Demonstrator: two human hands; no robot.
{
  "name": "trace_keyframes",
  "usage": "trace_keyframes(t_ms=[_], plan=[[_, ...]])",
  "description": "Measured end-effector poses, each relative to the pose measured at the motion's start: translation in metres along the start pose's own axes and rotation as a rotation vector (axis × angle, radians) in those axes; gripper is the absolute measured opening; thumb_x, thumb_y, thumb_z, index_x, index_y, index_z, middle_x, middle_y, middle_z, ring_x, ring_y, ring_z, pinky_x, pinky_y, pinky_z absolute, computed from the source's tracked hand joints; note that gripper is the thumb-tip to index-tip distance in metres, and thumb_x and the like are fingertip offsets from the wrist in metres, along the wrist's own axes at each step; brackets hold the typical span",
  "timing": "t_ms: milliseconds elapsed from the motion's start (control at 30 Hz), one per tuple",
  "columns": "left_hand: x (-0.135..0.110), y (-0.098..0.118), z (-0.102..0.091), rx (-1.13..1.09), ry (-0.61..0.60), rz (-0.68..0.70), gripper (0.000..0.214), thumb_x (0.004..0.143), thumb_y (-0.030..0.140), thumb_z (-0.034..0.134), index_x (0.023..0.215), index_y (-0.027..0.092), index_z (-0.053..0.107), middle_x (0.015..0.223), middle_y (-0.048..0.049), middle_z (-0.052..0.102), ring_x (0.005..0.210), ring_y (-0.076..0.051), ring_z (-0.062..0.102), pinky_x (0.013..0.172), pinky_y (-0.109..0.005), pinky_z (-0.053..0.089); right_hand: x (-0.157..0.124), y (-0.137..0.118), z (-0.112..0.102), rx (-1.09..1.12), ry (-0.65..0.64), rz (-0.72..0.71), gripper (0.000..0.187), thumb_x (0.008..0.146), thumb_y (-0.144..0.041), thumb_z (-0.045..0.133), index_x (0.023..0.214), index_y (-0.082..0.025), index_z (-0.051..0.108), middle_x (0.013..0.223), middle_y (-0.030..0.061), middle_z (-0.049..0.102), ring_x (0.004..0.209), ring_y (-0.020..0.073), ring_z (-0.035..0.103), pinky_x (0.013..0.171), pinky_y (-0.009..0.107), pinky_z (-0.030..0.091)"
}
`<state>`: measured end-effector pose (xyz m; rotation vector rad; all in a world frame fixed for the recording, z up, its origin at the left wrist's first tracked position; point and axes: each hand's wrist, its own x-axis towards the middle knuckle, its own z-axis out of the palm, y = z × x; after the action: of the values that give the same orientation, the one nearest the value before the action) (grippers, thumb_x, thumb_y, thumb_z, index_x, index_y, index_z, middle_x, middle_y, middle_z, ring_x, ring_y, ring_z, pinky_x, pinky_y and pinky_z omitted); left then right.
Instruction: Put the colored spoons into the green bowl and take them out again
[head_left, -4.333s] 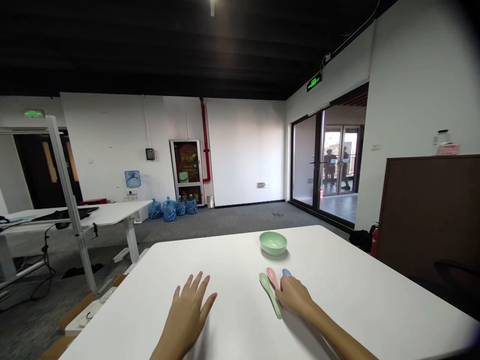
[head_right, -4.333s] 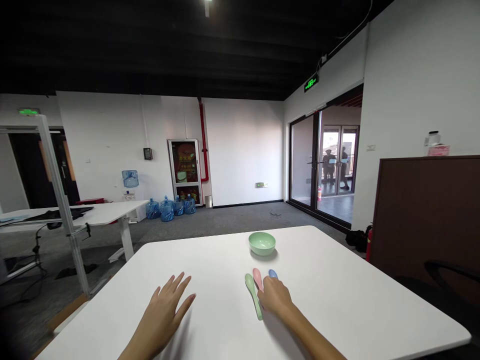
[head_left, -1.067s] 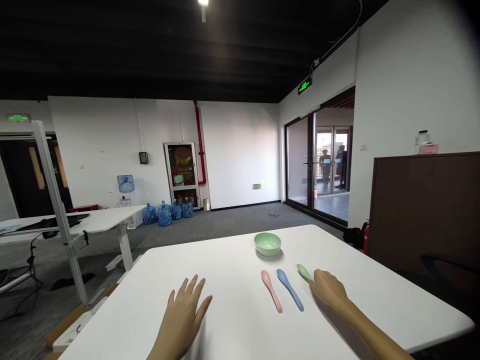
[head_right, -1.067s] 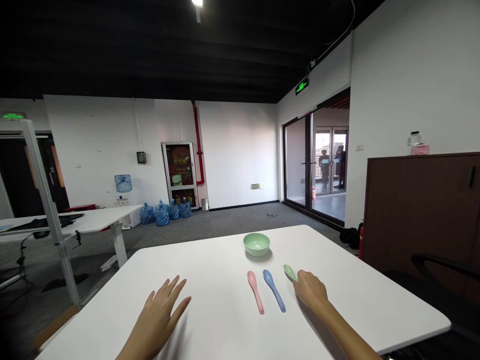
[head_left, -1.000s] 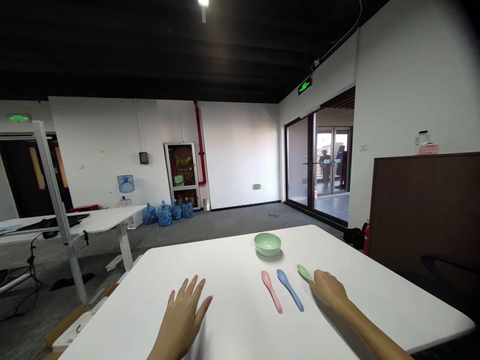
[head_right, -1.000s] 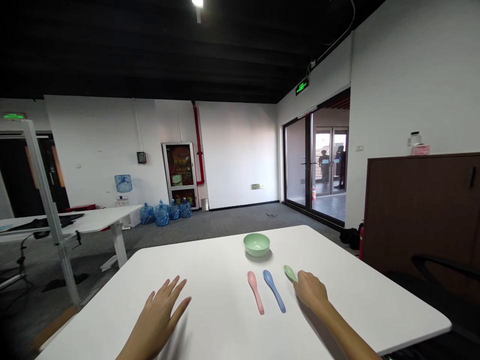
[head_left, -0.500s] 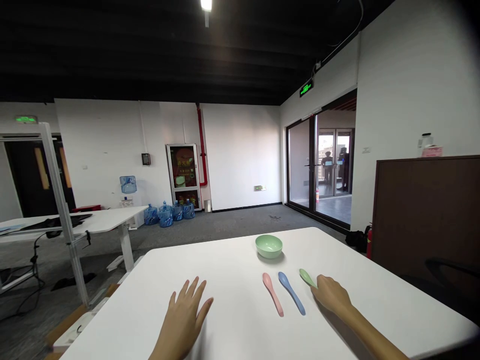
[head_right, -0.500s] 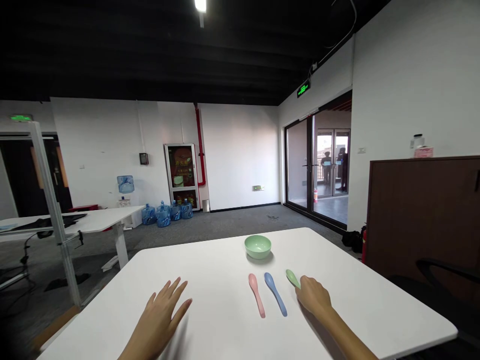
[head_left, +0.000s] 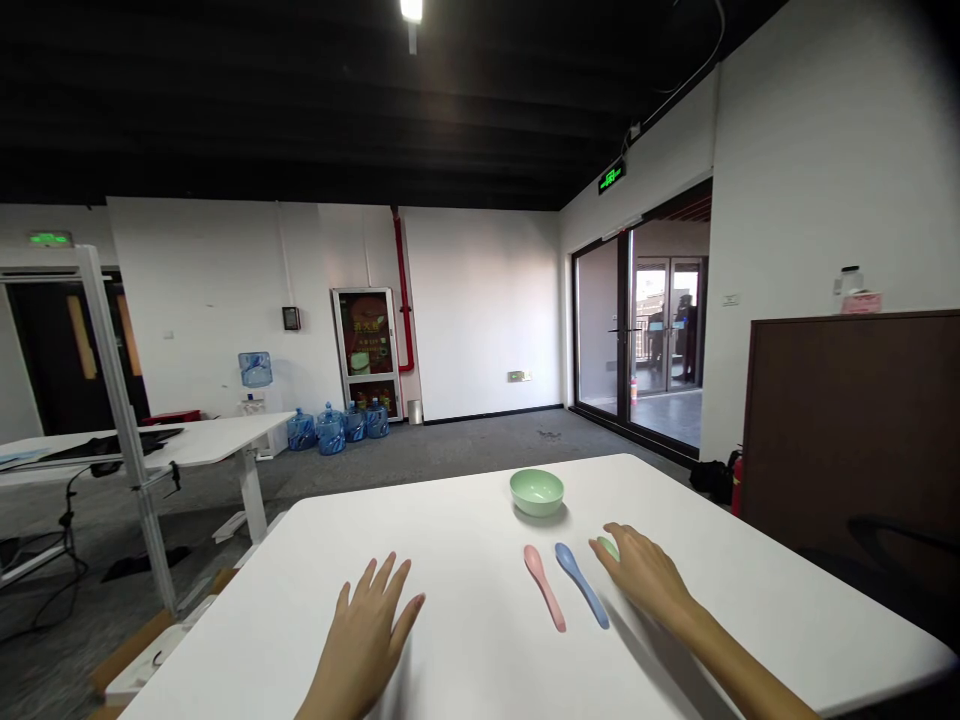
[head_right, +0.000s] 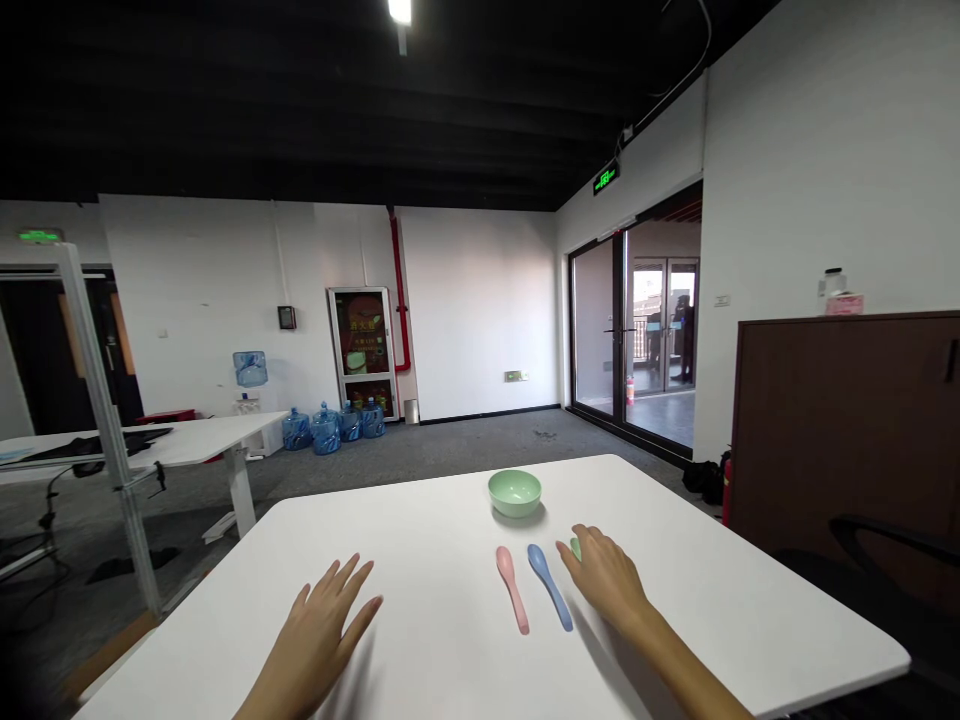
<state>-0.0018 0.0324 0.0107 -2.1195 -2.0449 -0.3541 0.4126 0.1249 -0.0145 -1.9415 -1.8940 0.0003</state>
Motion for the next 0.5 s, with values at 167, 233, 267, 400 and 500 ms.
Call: trace_keyframes(t_ms=[167, 233, 267, 400, 500], plan=[[-0.001, -0.001, -0.001, 0.014, 0.012, 0.006, 0.058, 0.103, 0.049, 0.036, 0.153, 0.026, 0.052, 0.165, -0.0098, 0.048, 0.155, -0.037, 0.038, 0.122, -0.063, 0.037, -0.015, -0.022, -0.001, 0.084, -0.030, -0.075, 0.070, 0.102, -0.057, 0.037, 0.157, -0.015, 0.049, 0.167, 0.0158, 0.041, 0.153, 0.0325, 0.039, 0.120, 0.048, 0.037], [-0.002, -0.001, -0.001, 0.021, 0.010, 0.005, 0.058, 0.103, 0.049, 0.036, 0.153, 0.025, 0.052, 0.165, -0.0100, 0.048, 0.155, -0.037, 0.038, 0.122, -0.063, 0.037, -0.021, -0.027, 0.000, 0.093, -0.053, -0.099, 0.072, 0.102, -0.059, 0.036, 0.158, -0.015, 0.047, 0.169, 0.0149, 0.037, 0.157, 0.0319, 0.034, 0.122, 0.049, 0.035], [-0.003, -0.002, -0.001, 0.027, 0.007, 0.003, 0.058, 0.103, 0.049, 0.036, 0.153, 0.025, 0.052, 0.165, -0.0098, 0.047, 0.155, -0.037, 0.038, 0.122, -0.063, 0.037, -0.024, -0.028, 0.001, 0.097, -0.060, -0.113, 0.073, 0.102, -0.060, 0.036, 0.159, -0.015, 0.047, 0.169, 0.0148, 0.036, 0.157, 0.0319, 0.033, 0.123, 0.050, 0.034], [-0.004, -0.003, 0.000, 0.039, -0.001, -0.005, 0.058, 0.104, 0.050, 0.035, 0.153, 0.026, 0.052, 0.165, -0.0087, 0.047, 0.155, -0.037, 0.038, 0.122, -0.062, 0.038, -0.030, -0.029, 0.007, 0.106, -0.076, -0.158, 0.073, 0.101, -0.062, 0.038, 0.157, -0.017, 0.050, 0.169, 0.0145, 0.038, 0.157, 0.0324, 0.033, 0.124, 0.050, 0.033], [-0.005, -0.004, 0.001, 0.040, -0.002, -0.004, 0.058, 0.104, 0.051, 0.035, 0.154, 0.026, 0.051, 0.166, -0.0088, 0.046, 0.156, -0.037, 0.037, 0.122, -0.063, 0.037, -0.032, -0.028, 0.012, 0.093, -0.070, -0.167, 0.072, 0.100, -0.060, 0.039, 0.156, -0.017, 0.051, 0.167, 0.0142, 0.040, 0.157, 0.0319, 0.035, 0.124, 0.048, 0.035]])
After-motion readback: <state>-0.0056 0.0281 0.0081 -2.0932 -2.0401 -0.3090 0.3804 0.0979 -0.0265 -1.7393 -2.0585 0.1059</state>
